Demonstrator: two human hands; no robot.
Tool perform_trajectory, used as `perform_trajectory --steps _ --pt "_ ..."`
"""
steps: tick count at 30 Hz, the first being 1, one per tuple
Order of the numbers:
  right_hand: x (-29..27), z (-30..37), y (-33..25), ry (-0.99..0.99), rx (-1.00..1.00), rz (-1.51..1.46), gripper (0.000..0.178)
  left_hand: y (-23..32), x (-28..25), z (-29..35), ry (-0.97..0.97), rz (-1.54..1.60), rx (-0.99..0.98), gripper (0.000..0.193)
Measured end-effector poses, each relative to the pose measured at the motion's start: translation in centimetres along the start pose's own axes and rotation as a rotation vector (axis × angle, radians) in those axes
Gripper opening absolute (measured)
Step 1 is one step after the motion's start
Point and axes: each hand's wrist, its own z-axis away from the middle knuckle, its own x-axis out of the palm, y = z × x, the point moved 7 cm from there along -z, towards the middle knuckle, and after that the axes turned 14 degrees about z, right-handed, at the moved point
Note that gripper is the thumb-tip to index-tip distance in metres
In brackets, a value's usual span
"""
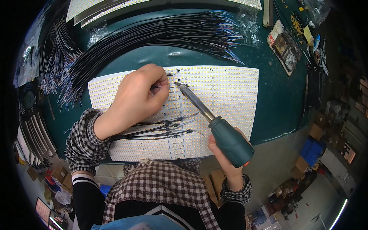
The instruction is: The person uses a soldering iron to attach black wires to a large LED panel. They repeatedly position wire ends onto the panel and apply the soldering iron to secure connections, working methodically across the surface.
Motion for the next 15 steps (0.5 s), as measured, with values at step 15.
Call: perform_trajectory --steps 15 --pt "0.3 0.2 -1.1 0.057 0.026 -0.061 0.019 0.0 0.0 -0.1 -0.021 0.007 -0.038 0.009"
